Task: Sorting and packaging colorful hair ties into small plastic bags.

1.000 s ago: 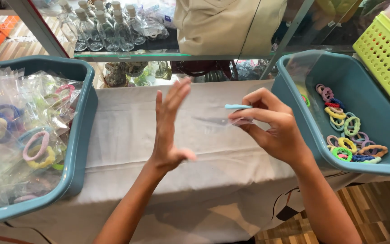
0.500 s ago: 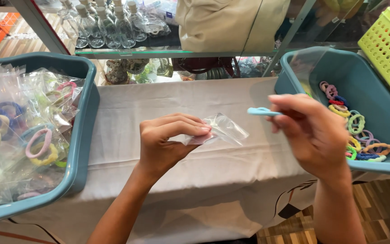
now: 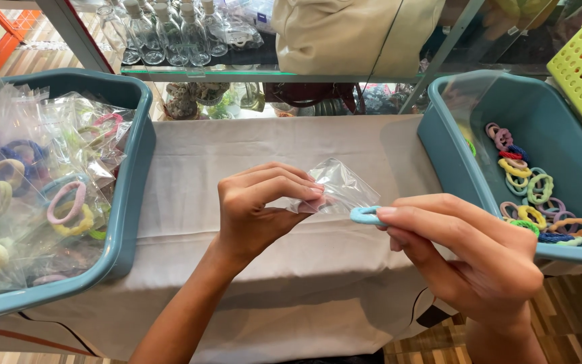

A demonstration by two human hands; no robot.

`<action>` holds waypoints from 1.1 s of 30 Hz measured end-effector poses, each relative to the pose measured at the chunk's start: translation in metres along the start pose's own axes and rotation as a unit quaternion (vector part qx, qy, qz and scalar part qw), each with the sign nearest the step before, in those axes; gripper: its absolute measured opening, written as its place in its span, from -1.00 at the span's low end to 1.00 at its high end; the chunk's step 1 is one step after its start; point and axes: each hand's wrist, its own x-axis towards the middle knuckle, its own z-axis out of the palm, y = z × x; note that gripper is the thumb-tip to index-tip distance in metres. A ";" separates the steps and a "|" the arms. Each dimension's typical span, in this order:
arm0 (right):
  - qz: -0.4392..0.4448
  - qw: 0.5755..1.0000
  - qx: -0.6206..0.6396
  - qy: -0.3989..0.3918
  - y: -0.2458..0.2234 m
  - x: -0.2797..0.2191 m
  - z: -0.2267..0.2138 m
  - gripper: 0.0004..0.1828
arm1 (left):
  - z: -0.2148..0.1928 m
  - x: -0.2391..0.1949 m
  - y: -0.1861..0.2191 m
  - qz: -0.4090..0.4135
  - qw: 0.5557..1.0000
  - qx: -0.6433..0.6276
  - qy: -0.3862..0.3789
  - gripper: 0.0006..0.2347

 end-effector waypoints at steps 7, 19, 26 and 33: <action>0.018 0.999 -0.030 -0.002 0.002 0.002 0.007 -0.77 | -0.002 -0.001 0.002 0.000 1.000 0.006 -0.013 -0.82; 0.018 0.998 -0.057 0.006 0.011 -0.006 0.012 -0.78 | 0.003 -0.003 -0.001 0.014 0.999 0.048 -0.002 -0.83; -0.086 0.994 -0.068 -0.019 0.015 0.008 0.021 -0.75 | 0.005 -0.002 0.001 -0.019 1.000 0.016 0.012 -0.84; -0.115 0.988 -0.095 -0.039 0.024 0.009 0.015 -0.73 | 0.001 -0.006 -0.002 -0.024 1.000 0.006 0.018 -0.85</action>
